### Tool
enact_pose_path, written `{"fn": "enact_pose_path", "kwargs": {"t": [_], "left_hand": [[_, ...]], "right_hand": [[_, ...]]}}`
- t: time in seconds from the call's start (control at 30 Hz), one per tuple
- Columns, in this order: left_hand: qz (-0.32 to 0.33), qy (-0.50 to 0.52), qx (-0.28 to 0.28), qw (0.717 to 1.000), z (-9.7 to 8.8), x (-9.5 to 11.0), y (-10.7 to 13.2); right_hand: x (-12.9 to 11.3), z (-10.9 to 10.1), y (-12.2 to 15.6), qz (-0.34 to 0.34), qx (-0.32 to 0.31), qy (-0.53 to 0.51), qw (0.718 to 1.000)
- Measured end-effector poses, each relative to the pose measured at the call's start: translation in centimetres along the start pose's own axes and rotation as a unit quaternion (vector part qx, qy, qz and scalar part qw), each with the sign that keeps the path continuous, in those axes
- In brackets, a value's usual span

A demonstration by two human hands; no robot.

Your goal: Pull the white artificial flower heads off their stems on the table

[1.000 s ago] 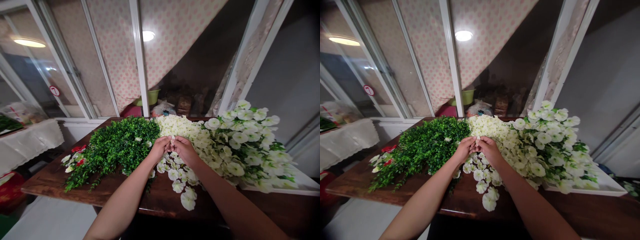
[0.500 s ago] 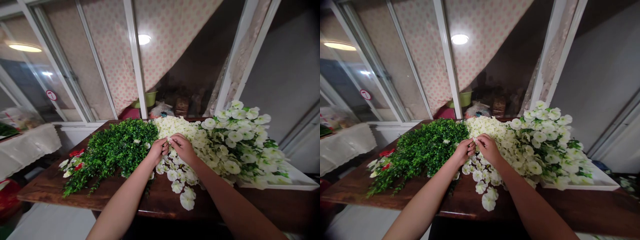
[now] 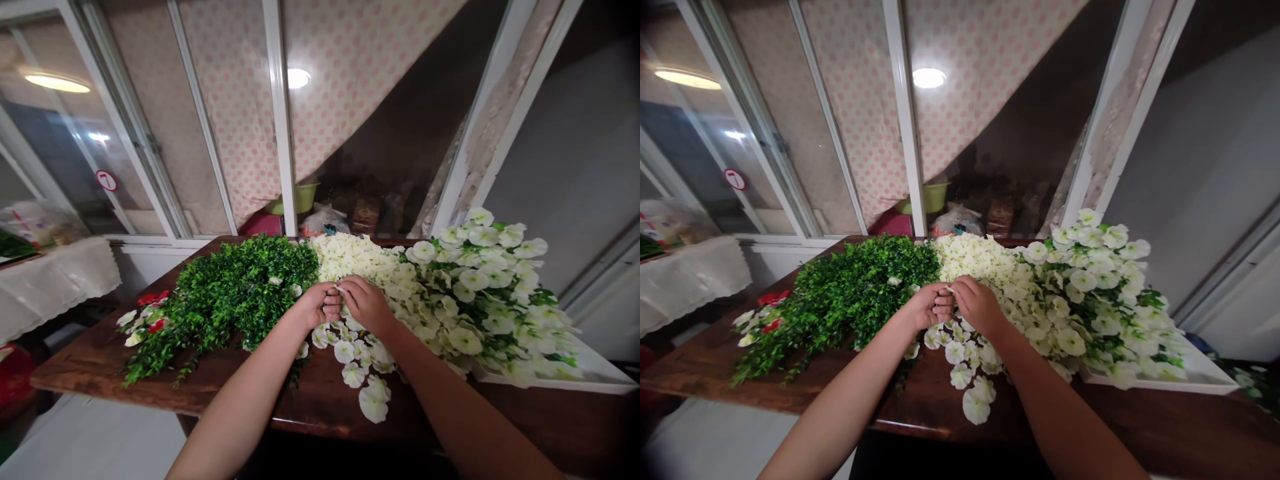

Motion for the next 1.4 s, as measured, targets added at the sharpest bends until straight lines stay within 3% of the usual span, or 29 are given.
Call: {"fn": "enact_pose_path", "kwargs": {"t": [0.17,0.37,0.5,0.57,0.67,0.77,0.8,0.9,1.0,1.13,1.2,1.3,1.4], "left_hand": [[0.033,-0.04,0.002,0.999,-0.3,0.4,-0.3],[0.089,-0.108,0.043,0.989,-0.5,1.2,-0.4],[0.114,-0.102,0.074,0.985,-0.7,1.9,-0.2],[0.138,-0.094,0.08,0.983,-0.9,2.2,-0.1],[0.174,-0.075,0.094,0.977,-1.3,2.6,-0.2],[0.192,-0.057,0.108,0.974,-1.6,2.8,-0.2],[0.197,-0.056,0.109,0.973,-1.7,2.8,-0.3],[0.212,-0.07,0.108,0.969,-1.8,2.6,-0.4],[0.226,-0.109,0.109,0.962,-1.7,2.2,-0.6],[0.232,-0.158,0.138,0.95,-1.7,1.7,-0.8],[0.228,-0.171,0.147,0.947,-1.8,1.5,-0.9],[0.228,-0.185,0.136,0.946,-2.0,1.3,-1.1],[0.227,-0.19,0.133,0.946,-2.1,1.1,-1.3]], "right_hand": [[-0.7,-0.3,-0.8,0.066,0.042,-0.084,0.993],[0.2,-0.2,-1.1,0.2,0.099,-0.256,0.941],[0.6,-1.0,-1.1,0.231,0.165,-0.255,0.924],[-0.1,-2.6,-1.3,0.212,0.219,-0.213,0.928],[-2.1,-6.9,-1.8,0.168,0.315,-0.114,0.927],[-4.1,-12.9,-1.9,0.153,0.444,0.042,0.882],[-4.5,-15.0,-2.0,0.151,0.461,0.093,0.869],[-4.1,-20.6,-2.5,0.141,0.45,0.209,0.856],[-1.6,-25.2,-3.4,0.198,0.36,0.329,0.851],[1.8,-29.5,-4.3,0.349,0.25,0.479,0.766],[2.6,-30.1,-4.7,0.388,0.161,0.525,0.74],[2.9,-29.6,-4.9,0.393,0.039,0.558,0.73],[3.1,-28.6,-4.6,0.394,-0.012,0.563,0.726]]}}
Point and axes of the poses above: each hand's wrist, its own y-axis away from the middle knuckle, its own z-axis out of the palm, x = y × z, the point moved 3 cm from there along -y, towards the middle knuckle, and after that the axes turned 9 degrees about y, right-handed, at the moved point
